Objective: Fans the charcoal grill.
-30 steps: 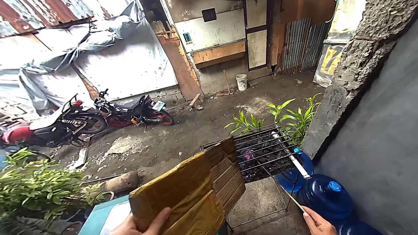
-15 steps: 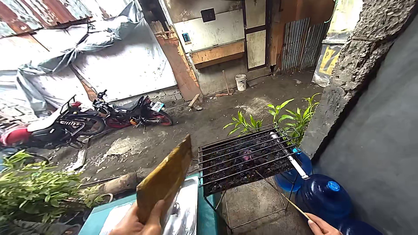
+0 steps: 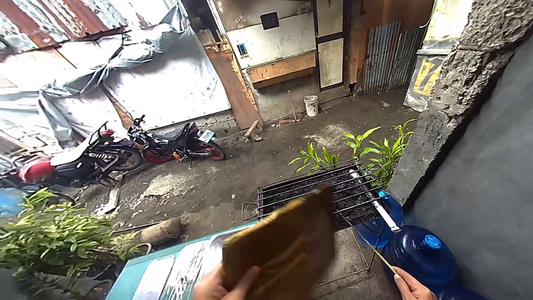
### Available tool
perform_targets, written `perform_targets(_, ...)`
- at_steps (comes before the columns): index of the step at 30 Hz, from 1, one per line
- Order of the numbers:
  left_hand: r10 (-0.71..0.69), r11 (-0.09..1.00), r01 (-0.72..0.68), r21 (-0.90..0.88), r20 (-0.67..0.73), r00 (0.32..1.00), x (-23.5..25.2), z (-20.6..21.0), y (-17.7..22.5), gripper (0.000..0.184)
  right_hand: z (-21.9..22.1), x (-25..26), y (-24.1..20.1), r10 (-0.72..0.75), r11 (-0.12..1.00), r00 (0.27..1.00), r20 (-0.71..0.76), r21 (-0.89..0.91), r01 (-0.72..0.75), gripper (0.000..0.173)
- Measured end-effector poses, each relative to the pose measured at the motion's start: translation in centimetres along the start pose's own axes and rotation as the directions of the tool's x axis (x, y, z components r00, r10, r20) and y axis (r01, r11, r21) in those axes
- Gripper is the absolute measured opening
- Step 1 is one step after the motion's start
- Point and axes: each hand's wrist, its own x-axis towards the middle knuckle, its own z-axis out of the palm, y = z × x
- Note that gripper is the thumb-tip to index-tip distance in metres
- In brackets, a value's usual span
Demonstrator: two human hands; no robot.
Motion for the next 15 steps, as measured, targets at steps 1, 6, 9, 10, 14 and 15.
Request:
perform_targets(1,-0.044,0.996,0.047,-0.076,0.031,0.999,0.0,0.3,-0.4,0.018,0.0,0.1,-0.3,0.004,1.0,1.0,-0.015,0.001,-0.004,0.031)
perform_targets(6,0.014,0.962,0.047,0.268,-0.223,0.975,1.8,-2.0,-0.8,0.024,-1.2,-0.2,-0.3,-0.053,0.998,0.998,-0.038,-0.02,0.052,0.031)
perform_targets(9,0.062,0.954,-0.007,0.3,-0.176,0.982,1.4,-1.2,0.3,0.022,-0.3,-0.3,-0.7,-0.034,0.999,0.999,0.029,0.023,0.033,0.03)
perform_targets(10,0.051,0.975,-0.019,0.223,-0.136,0.989,1.2,-0.5,0.4,0.02,0.4,-0.1,-1.0,-0.028,0.999,0.999,0.042,0.035,0.026,0.03)
perform_targets(14,-0.024,0.998,0.031,0.06,-0.105,0.994,1.5,0.4,-0.1,0.018,1.7,0.9,-1.0,-0.004,1.0,1.0,0.008,-0.004,0.004,0.03)
perform_targets(15,0.004,0.99,0.019,0.139,-0.162,0.987,1.8,0.1,-0.2,0.019,1.3,1.0,-0.7,-0.006,1.0,1.0,-0.008,-0.016,0.006,0.03)
